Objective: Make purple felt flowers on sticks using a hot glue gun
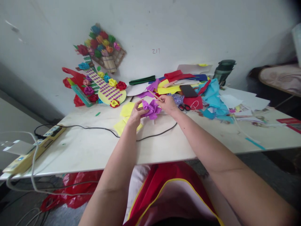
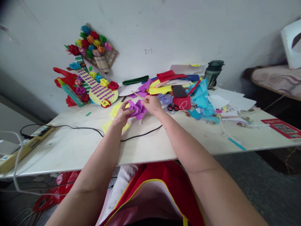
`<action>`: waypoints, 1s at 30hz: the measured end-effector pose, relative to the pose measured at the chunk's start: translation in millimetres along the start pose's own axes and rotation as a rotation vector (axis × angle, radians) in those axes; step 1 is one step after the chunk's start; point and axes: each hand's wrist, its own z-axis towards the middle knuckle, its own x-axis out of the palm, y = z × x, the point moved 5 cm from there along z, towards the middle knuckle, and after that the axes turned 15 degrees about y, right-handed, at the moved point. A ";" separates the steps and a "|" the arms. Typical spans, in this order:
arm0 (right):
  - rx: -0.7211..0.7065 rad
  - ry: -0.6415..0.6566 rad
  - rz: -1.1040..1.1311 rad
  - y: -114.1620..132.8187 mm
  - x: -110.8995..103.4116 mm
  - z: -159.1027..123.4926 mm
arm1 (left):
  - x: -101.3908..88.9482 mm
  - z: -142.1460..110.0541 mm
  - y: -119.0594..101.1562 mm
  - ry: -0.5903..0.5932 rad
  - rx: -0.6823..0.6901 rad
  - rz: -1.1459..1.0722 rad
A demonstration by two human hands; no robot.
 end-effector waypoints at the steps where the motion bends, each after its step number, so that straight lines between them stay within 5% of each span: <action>1: -0.001 -0.001 -0.002 0.7 -0.4 -0.2 | 1.3 -0.1 -0.3 0.022 0.001 0.009; 8: -0.040 0.013 0.029 1.2 -0.6 -0.3 | 7.9 -1.7 -3.9 0.117 0.034 -0.010; 30: -0.137 0.154 -0.064 12.6 19.3 -6.3 | 7.5 -0.3 1.6 0.087 -0.051 0.079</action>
